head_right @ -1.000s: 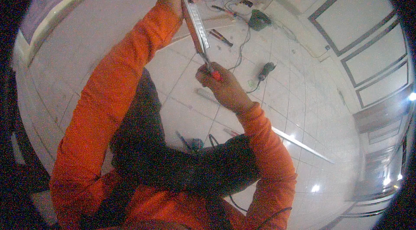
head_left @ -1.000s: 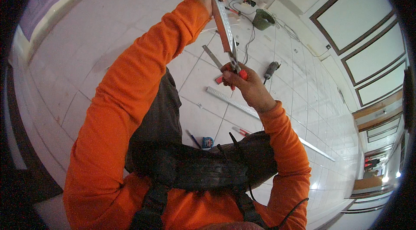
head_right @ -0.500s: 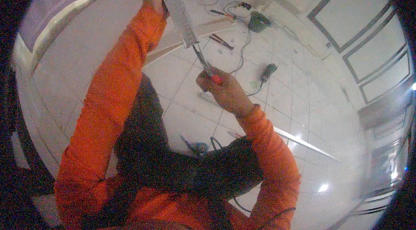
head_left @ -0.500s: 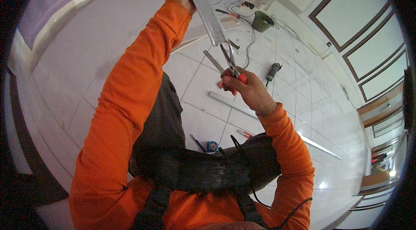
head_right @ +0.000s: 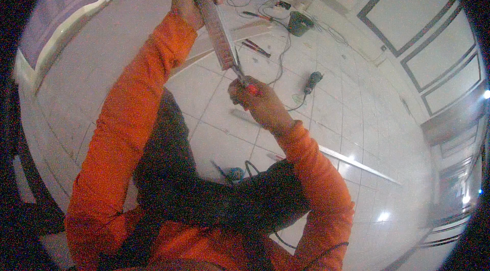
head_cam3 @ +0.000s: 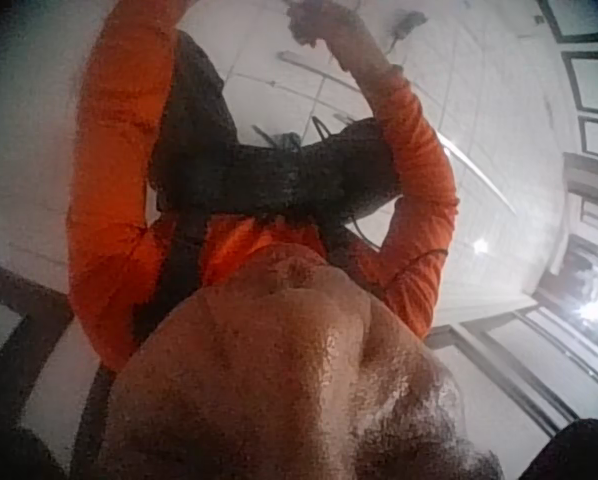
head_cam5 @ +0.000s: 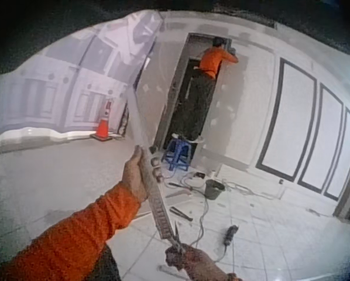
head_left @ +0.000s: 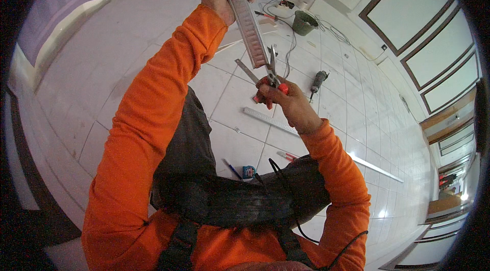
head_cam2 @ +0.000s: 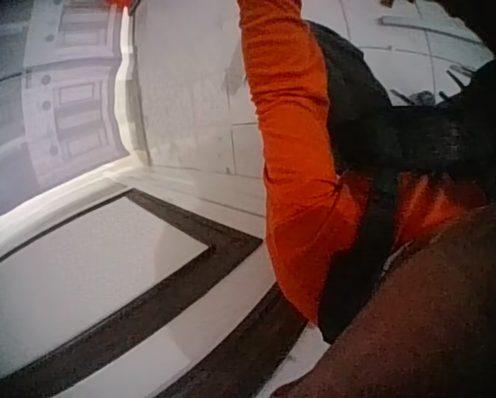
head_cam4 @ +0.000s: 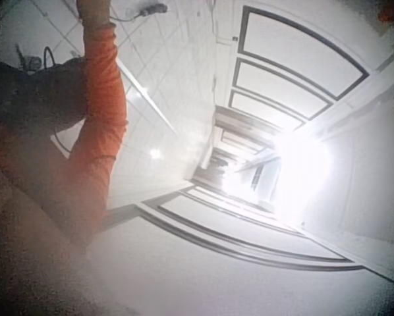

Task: The person uses shears to cut notches into a metal strip while sitting on a floor. They measure the metal strip with a measuring tape and continue cutting sections of the metal with the shears.

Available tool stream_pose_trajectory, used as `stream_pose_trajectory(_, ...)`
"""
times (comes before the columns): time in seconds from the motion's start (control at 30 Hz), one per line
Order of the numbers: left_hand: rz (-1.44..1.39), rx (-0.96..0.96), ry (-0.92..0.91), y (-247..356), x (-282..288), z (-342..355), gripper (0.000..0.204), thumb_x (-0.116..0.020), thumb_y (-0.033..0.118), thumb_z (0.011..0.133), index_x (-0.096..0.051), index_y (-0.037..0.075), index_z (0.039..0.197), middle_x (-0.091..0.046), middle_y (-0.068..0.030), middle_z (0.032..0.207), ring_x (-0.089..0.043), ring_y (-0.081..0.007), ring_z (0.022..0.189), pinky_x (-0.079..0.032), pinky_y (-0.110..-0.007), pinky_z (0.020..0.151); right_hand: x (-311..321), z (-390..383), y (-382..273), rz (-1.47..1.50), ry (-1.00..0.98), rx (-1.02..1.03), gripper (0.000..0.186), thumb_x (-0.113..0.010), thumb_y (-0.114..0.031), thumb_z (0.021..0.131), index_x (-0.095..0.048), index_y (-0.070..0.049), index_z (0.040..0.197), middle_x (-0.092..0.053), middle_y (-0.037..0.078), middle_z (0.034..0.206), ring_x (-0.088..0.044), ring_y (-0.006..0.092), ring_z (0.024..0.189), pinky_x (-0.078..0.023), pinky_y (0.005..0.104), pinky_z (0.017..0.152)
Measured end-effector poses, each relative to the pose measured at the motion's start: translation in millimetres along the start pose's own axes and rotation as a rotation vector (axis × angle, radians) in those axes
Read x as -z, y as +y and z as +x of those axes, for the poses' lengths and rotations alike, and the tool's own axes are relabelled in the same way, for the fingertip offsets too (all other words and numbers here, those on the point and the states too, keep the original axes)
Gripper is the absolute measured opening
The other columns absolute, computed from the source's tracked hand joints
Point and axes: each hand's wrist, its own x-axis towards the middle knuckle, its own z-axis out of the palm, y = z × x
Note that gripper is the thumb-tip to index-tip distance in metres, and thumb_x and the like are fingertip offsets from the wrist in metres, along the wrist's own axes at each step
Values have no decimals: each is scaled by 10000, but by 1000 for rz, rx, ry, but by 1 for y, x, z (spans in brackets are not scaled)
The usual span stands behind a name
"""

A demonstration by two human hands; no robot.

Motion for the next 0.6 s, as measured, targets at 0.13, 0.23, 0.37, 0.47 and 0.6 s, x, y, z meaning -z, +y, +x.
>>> stream_pose_trajectory(0.13, 13, 25, -143, 9, 32, 19, 528, -311, 575, 963, -524, 98, 1037, -465, -16, 681, -436, -168, 549, -394, -337, 521, -7, -1, -9, 112, -70, 57, 244, -591, -262, 928, -603, -36, 1021, -585, 5, 788, -497, 93, 686, -409, 252, 617)
stream_pose_trajectory(0.23, -5, 26, -129, 5, 32, 17, 494, -325, 542, 972, -524, 91, 999, -456, -8, 695, -436, -159, 576, -391, -320, 537, -4, -2, -10, 70, -63, 26, 323, -565, -289, 942, -579, 7, 1069, -622, 75, 852, -567, 155, 782, -465, 298, 721)
stream_pose_trajectory(0.37, -40, 32, -161, 5, 26, 13, 489, -346, 546, 968, -522, 91, 999, -459, -3, 680, -435, -157, 561, -390, -323, 527, -4, -1, -11, -14, -101, 11, 323, -561, -287, 945, -578, 10, 1070, -620, 72, 841, -566, 152, 783, -465, 294, 724)
stream_pose_trajectory(0.47, -80, 49, 23, 1, 1, 1, 441, -455, 589, 923, -508, 151, 919, -463, 0, 645, -442, -156, 490, -401, -332, 460, -1, -1, -4, 66, -95, 26, 197, -588, -240, 928, -573, -51, 982, -552, -18, 798, -479, 87, 687, -402, 240, 631)
stream_pose_trajectory(0.6, -45, 38, 61, 4, -3, 3, 469, -446, 620, 912, -494, 154, 892, -441, -2, 609, -436, -161, 479, -397, -332, 459, 0, 0, -9, -65, -12, 62, 195, -585, -249, 931, -572, -57, 964, -552, -33, 798, -473, 75, 686, -398, 236, 626)
